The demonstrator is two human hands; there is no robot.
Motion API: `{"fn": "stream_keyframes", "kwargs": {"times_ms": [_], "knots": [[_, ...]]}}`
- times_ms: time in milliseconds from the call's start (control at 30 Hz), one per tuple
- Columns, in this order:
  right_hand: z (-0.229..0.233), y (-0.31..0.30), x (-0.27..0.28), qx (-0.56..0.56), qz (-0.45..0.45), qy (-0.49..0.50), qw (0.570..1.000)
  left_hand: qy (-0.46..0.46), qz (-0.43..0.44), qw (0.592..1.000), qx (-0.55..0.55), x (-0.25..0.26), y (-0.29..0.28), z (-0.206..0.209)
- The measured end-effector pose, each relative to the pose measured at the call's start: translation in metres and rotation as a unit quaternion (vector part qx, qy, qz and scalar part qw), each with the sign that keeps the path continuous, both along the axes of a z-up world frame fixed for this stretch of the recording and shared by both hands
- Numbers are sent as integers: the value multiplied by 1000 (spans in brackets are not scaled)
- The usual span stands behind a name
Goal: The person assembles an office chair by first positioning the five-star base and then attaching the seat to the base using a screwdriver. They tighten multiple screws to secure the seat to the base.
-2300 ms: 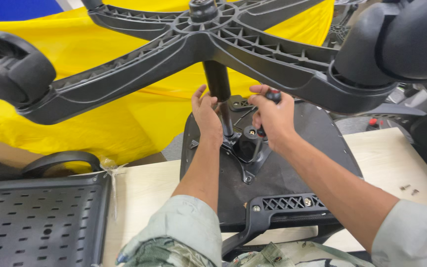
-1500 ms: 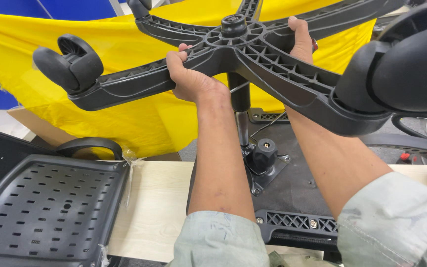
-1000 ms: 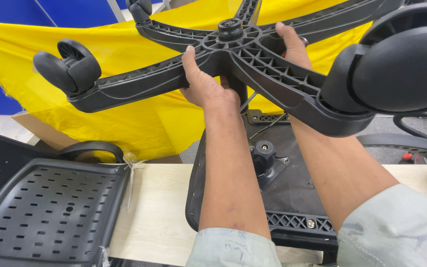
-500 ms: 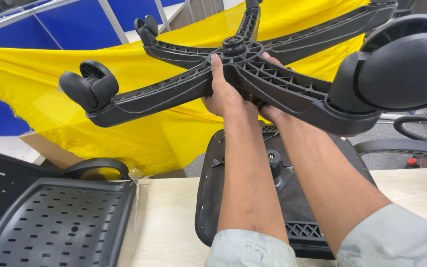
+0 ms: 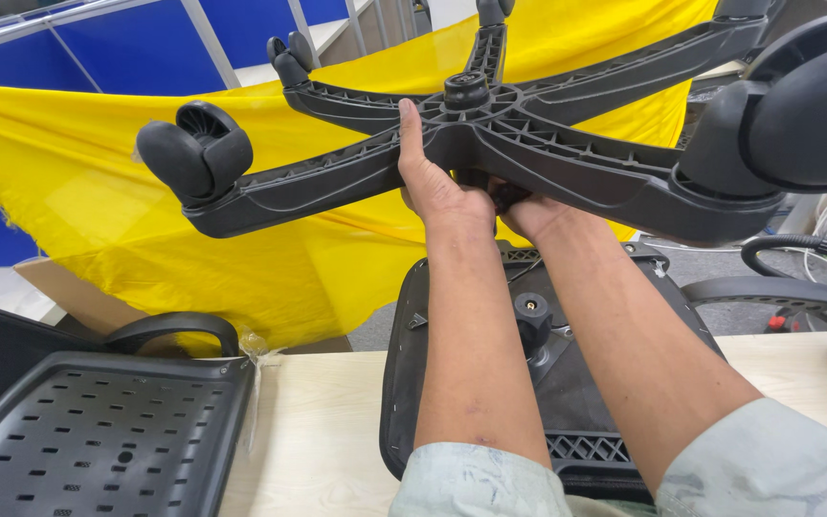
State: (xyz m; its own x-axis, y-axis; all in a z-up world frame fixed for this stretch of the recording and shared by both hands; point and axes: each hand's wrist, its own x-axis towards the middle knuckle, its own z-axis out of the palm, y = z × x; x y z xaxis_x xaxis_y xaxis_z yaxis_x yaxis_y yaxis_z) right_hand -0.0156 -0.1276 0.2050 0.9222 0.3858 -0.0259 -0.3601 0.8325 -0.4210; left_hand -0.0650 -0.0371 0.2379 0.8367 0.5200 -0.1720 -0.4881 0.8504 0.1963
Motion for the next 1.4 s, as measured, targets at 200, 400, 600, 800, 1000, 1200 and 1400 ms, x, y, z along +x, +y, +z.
{"fn": "stream_keyframes", "kwargs": {"times_ms": [200, 400, 600, 800, 1000, 1200, 1400], "knots": [[-5, -5, 2, -17, -4, -12, 1000, -160, -19, 986, -44, 4, 6, -5], [-1, -1, 6, -20, -14, -26, 999, -186, -29, 980, -63, -4, 14, -8], [4, 12, 6, -11, -27, -37, 999, -224, -46, 973, -41, -14, 34, -8], [3, 35, -3, -10, -32, -45, 998, -215, -55, 973, -62, -22, 65, -5], [8, 67, -15, -14, -25, -60, 998, -226, -48, 972, -47, -36, 104, -2], [16, 99, -29, -20, -18, -77, 997, -236, -39, 970, -49, -56, 140, 1], [11, 136, -44, -26, -19, -77, 996, -235, -22, 971, -36, -79, 174, -3]]}}
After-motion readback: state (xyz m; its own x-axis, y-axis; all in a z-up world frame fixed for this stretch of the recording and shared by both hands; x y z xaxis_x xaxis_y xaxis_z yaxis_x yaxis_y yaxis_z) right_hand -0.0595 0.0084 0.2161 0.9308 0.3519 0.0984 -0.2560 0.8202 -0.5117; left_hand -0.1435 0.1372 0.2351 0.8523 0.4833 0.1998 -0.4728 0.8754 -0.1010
